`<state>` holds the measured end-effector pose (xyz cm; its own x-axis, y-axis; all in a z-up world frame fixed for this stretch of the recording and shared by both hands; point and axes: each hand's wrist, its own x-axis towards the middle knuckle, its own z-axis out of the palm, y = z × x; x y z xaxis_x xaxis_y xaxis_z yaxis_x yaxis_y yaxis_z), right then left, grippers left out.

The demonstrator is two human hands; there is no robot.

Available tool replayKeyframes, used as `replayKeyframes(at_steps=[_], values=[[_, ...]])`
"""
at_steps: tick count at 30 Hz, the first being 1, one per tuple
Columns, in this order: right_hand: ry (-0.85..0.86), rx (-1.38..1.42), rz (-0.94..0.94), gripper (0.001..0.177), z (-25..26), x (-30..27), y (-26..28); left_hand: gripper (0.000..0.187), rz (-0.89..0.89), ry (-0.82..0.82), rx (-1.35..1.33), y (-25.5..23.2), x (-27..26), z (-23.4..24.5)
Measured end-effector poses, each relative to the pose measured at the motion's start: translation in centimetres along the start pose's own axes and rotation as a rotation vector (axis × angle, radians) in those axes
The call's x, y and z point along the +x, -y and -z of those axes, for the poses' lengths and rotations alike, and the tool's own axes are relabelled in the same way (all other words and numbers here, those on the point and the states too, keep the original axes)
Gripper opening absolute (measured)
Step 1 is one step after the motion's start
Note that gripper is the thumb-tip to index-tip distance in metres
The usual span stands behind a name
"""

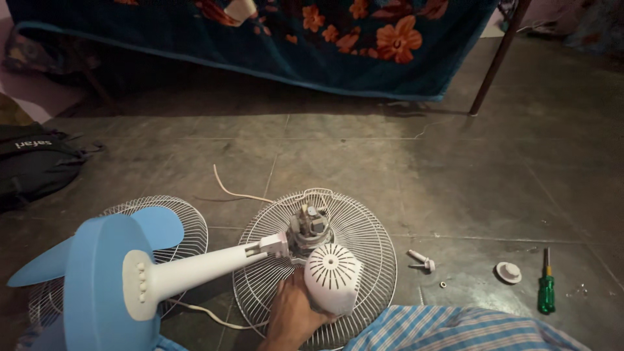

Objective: The person disassembles a small electric fan by removing the rear grille, unscrewing the motor housing, and detaching the motor from the stand. They use a screwdriver to loosen screws and separate components, leaving the fan partially disassembled.

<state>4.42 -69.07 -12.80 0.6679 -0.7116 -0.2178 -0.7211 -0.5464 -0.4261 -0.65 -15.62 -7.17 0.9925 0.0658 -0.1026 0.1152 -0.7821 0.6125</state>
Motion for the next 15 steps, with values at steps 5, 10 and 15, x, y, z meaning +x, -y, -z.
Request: replayKeyframes(at_steps=[5, 10, 15], values=[[0.019, 0.011, 0.038, 0.047, -1.6, 2.0, 2.1, 0.115, 0.017, 0.149, 0.064, 0.4, 0.0, 0.8], [0.027, 0.016, 0.100, 0.046, -1.9, 1.3, 5.4, 0.136, 0.045, 0.233, -0.021, 0.8, -1.0, 3.8], [0.062, 0.021, 0.118, 0.044, -2.0, -1.0, 6.6, 0.119, -0.034, 0.132, -0.092, -0.1, -3.0, 5.8]])
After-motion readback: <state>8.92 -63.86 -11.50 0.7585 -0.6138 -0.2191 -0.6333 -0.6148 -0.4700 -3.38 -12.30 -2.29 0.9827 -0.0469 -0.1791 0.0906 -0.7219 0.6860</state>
